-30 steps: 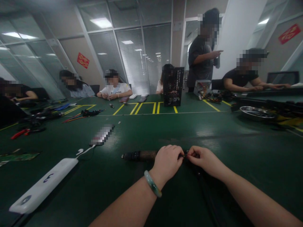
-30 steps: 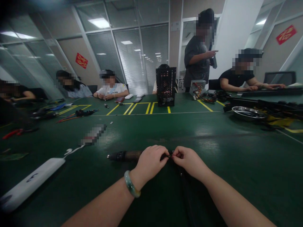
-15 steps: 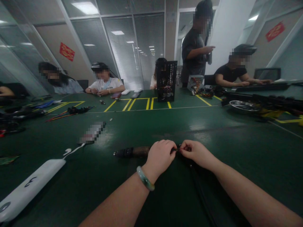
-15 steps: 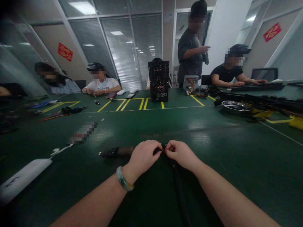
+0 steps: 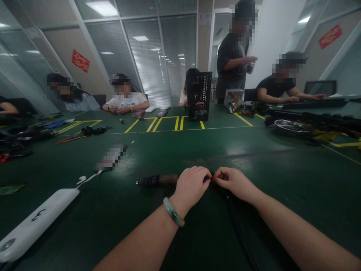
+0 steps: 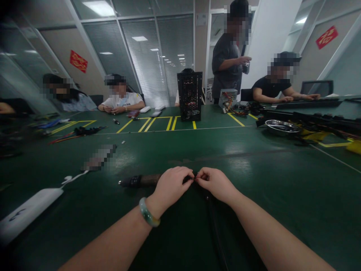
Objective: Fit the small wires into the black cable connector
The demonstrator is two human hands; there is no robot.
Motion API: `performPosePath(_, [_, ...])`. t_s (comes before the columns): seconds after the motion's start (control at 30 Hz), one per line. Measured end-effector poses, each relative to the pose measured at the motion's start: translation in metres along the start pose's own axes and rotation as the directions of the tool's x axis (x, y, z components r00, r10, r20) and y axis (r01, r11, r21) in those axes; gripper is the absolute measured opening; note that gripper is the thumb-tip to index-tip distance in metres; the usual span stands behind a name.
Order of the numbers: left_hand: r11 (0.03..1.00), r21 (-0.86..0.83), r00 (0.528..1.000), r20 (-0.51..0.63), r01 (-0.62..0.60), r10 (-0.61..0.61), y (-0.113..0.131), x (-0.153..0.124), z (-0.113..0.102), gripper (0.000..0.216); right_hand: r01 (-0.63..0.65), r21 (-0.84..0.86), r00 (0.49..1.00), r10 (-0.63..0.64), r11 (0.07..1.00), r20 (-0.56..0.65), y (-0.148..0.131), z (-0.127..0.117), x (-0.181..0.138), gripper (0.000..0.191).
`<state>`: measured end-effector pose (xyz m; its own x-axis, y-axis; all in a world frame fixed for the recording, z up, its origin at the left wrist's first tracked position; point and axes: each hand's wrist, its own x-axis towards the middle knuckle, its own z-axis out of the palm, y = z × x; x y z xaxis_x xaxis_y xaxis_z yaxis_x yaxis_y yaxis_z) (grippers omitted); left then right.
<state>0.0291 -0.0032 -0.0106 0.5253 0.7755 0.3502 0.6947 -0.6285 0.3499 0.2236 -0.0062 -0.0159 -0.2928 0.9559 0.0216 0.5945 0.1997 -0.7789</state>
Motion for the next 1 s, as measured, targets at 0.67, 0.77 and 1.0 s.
performPosePath(0.67, [1.000, 0.028, 1.000, -0.019, 0.011, -0.011, 0.0023, -0.0007, -0.0004, 0.011, -0.012, -0.009, 1.000, 0.012, 1.000, -0.014, 0.0042, 0.0022, 0.0021, 0.011])
performPosePath(0.77, [0.999, 0.035, 1.000, -0.007, -0.002, 0.002, 0.0032, -0.0005, -0.0019, 0.009, -0.014, -0.015, 1.000, 0.014, 1.000, -0.017, 0.0044, 0.0026, 0.0017, 0.012])
performPosePath(1.0, [0.999, 0.034, 1.000, -0.010, 0.028, -0.028, 0.0042, -0.0008, -0.0027, 0.010, -0.011, 0.000, 1.000, 0.011, 1.000, -0.016, 0.0014, 0.0010, 0.0010, 0.011])
